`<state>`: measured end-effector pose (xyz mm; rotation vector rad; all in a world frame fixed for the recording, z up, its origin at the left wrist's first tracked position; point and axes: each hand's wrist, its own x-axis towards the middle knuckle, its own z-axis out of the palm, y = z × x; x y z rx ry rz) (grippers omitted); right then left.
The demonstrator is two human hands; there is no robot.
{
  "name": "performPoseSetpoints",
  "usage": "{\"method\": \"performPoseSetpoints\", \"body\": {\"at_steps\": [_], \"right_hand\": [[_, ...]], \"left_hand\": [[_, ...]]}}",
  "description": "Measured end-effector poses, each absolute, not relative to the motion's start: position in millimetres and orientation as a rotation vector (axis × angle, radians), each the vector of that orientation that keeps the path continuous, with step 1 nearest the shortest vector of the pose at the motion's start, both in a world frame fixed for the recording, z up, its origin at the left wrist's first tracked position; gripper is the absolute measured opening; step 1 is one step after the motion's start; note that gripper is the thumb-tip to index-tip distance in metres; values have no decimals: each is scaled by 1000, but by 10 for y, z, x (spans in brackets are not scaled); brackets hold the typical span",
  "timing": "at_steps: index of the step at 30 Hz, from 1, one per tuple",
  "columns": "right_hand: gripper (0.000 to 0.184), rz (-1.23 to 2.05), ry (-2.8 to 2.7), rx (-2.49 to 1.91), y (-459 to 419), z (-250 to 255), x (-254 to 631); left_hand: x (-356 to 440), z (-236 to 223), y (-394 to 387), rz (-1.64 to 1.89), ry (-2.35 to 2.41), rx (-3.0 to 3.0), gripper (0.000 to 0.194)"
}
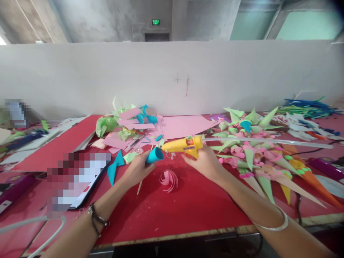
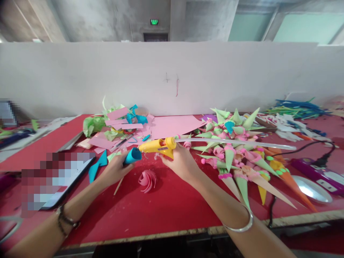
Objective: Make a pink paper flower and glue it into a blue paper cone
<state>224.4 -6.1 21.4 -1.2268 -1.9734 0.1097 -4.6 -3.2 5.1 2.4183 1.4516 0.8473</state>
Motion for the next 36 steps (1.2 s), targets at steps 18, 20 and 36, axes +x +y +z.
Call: {"method": "performPoseSetpoints", "body": {"at_steps": [18, 20, 36], "right_hand": [[10, 79, -2002, -1243, -98, 225, 2229], [10, 113, -2000, -1230, -108, 231, 2221], [11, 275, -2070, -1101, -178, 252, 2217]], "left_hand": [[-34, 92, -64, 822, 1335, 2345, 9], [-32, 99, -65, 835, 1311, 2363, 8], [-23, 149, -94, 858, 1281, 2343, 12]]}}
